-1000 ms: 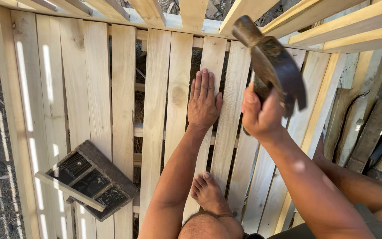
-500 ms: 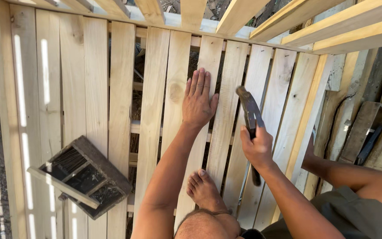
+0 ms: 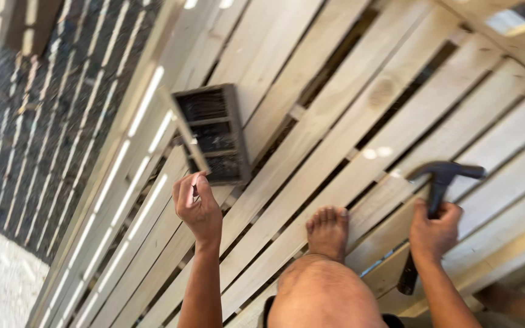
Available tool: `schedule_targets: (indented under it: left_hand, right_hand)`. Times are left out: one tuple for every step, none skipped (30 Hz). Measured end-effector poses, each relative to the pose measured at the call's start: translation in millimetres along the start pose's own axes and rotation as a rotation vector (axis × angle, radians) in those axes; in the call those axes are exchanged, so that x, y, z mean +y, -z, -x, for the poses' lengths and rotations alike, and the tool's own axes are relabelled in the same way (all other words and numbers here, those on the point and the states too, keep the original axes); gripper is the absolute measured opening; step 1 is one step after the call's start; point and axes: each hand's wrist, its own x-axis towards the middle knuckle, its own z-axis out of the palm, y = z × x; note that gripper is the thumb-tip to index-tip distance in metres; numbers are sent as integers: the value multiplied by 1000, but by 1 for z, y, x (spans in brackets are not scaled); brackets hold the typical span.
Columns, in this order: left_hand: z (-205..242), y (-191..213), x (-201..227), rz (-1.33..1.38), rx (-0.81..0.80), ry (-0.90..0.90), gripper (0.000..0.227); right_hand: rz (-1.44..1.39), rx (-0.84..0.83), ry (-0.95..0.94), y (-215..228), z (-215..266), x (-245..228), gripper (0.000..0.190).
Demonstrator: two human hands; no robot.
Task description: The person aligns wooden slats on a frame and nails them into place using a hammer and nails from a wooden box.
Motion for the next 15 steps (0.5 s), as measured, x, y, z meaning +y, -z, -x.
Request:
schedule_targets:
  left_hand:
    - [-5,12,-7,-14,53,99,11]
    - [-14,15,-16,-37,52,38,10]
    - [-24,16,-25,-62,51,-21,10]
    - [-26,20,-32,-88,31,-71,10]
    - [-32,19,-41,-72,-42,-56,11]
    - [-35,17,-49,-53,-116,-40,12]
    - [-35,17,-55,-136,-175,9,10]
    - [-37,16,-59,-218,-229,51,9]
    - [-34,17,-60,-300,-284,94,9]
    - [-32,15,-60,-310,-323,105,9]
    - [-27,15,-57,-321,-361,116,9]
    - [-24,12,-55,-325,-405,115,10]
    - [-20,9,-52,-353,-404,88,11]
    - [-20,-1,-50,-360,-418,43,11]
    - [-24,-14,-51,-366,-431,-3,12]
  right_hand:
    - [12,-13,39,-2,-1,2,48]
    - [26,-6,72,-4,-2,5,47]
    - [9,-17,107,-11,-5,7,45]
    - [7,-30,128,-9,-4,14,42]
    - [6,-43,150,-9,-6,20,39]
    - [40,-53,150,-7,-5,25,39]
    - [74,-62,150,-3,-6,30,38]
    - [99,-68,152,-4,-8,29,38]
    - [139,-76,180,-2,-10,26,37]
    - [177,-75,198,0,-10,22,36]
    - [216,-73,216,2,-10,16,36]
    - [218,-70,230,3,-9,9,36]
    - [221,-68,244,0,-11,-1,36]
    - [230,-39,242,3,-11,-7,37]
    - [200,-53,262,0,-15,-16,35]
